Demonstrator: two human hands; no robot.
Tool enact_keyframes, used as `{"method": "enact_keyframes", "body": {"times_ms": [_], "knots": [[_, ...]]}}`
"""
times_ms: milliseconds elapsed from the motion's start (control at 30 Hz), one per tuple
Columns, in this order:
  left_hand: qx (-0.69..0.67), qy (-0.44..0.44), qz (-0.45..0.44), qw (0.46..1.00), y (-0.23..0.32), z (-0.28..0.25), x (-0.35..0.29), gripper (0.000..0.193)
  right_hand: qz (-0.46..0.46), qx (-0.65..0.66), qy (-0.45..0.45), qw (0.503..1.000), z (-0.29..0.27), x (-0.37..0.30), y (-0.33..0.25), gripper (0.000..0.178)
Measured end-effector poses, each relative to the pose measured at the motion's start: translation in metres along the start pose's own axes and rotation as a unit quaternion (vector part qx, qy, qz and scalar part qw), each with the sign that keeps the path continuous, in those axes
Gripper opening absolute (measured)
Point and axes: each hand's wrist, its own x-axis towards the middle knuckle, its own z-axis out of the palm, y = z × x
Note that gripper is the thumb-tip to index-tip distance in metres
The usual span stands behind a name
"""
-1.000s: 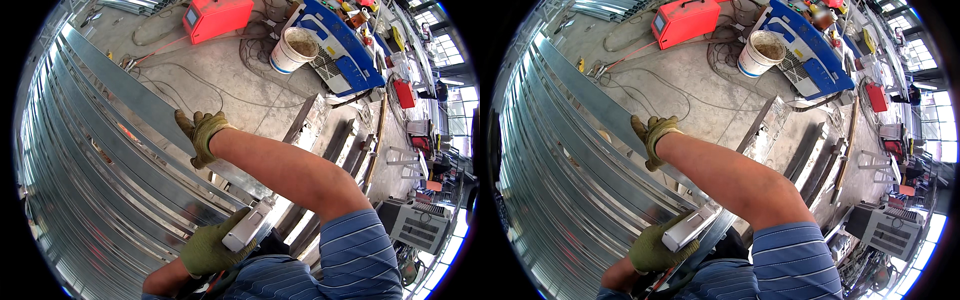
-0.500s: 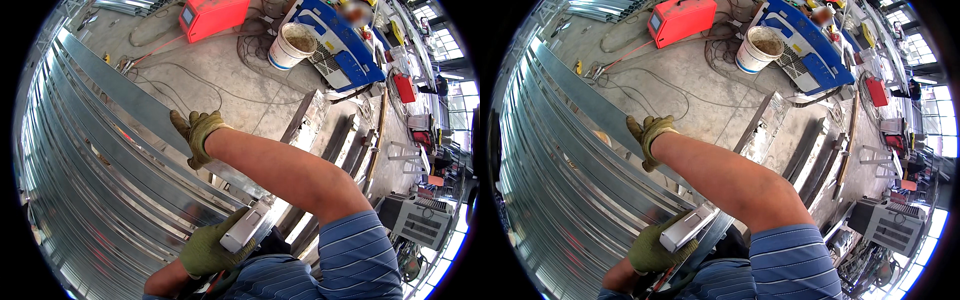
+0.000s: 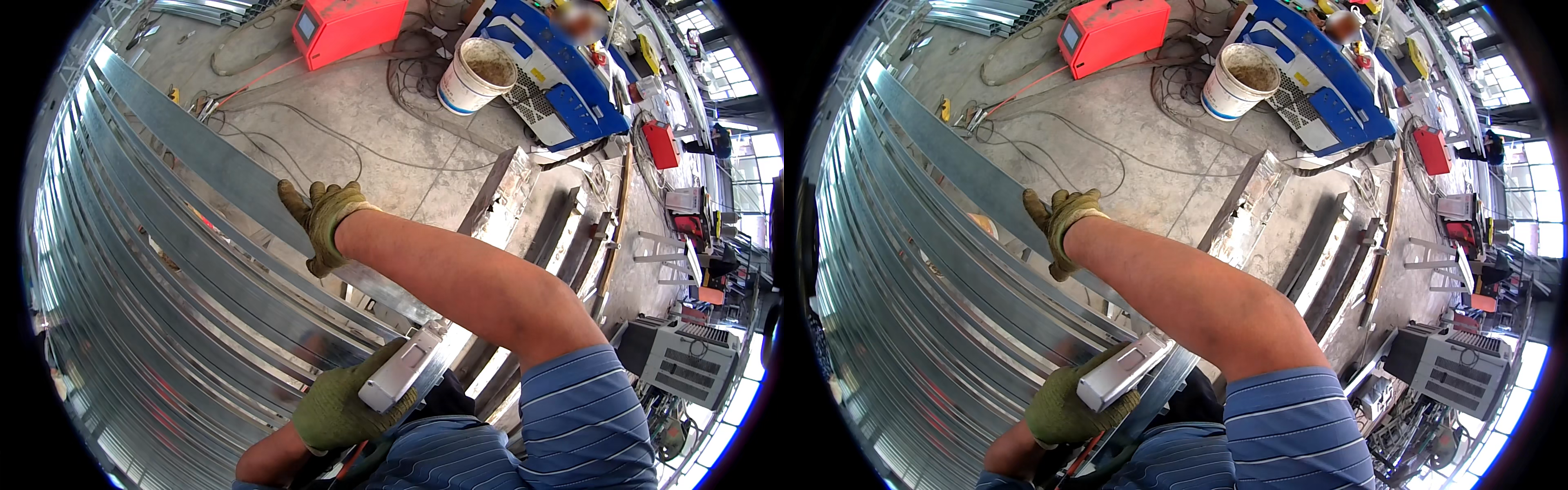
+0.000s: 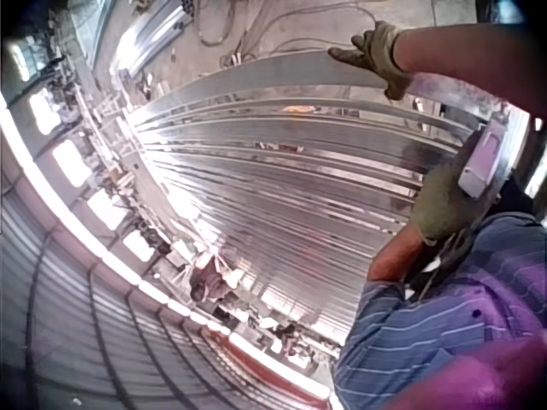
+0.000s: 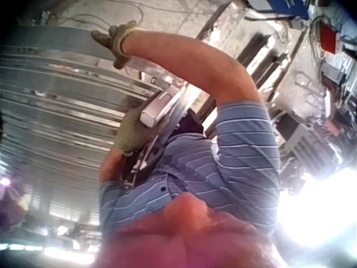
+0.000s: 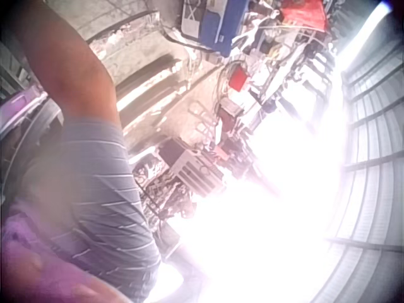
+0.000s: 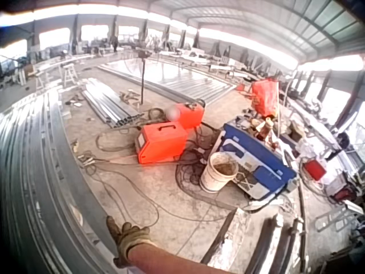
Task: The person uses a handheld welding tool to join metal bars on a large metal frame structure. They move along the frame, applying welds at various joints while wearing protective gloves. The person briefly removes their gloves to adjust the welding tool before resuming the welding process.
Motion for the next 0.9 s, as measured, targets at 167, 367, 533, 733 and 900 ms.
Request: {"method": "enact_keyframes", "body": {"times_ms": [167, 367, 533, 733, 900], "knots": [[-0.011, 0.005, -0.001, 1.0, 0.0, 0.002, -0.001, 0.073, 0.002, 0.005, -0.003, 1.0, -0.001, 0.0, -0.001, 0.137], [0.001, -0.005, -0.004, 1.0, -0.002, 0.001, 0.001, 0.071, 0.011, 0.011, -0.01, 1.0, 0.001, 0.003, -0.001, 0.139], [0.004, 0.002, 0.013, 1.0, -0.007, 0.002, 0.001, 0.07, 0.008, 0.005, -0.006, 1.0, -0.004, -0.003, -0.001, 0.136], [0.05, 0.03, 0.109, 0.992, -0.028, 0.015, -0.004, 0.093, -0.001, 0.019, -0.009, 1.0, -0.004, -0.003, 0.001, 0.135], [0.126, -0.004, 0.073, 0.989, -0.006, 0.023, -0.025, 0.105, -0.015, 0.024, -0.026, 0.999, -0.007, -0.002, 0.0, 0.135]]}}
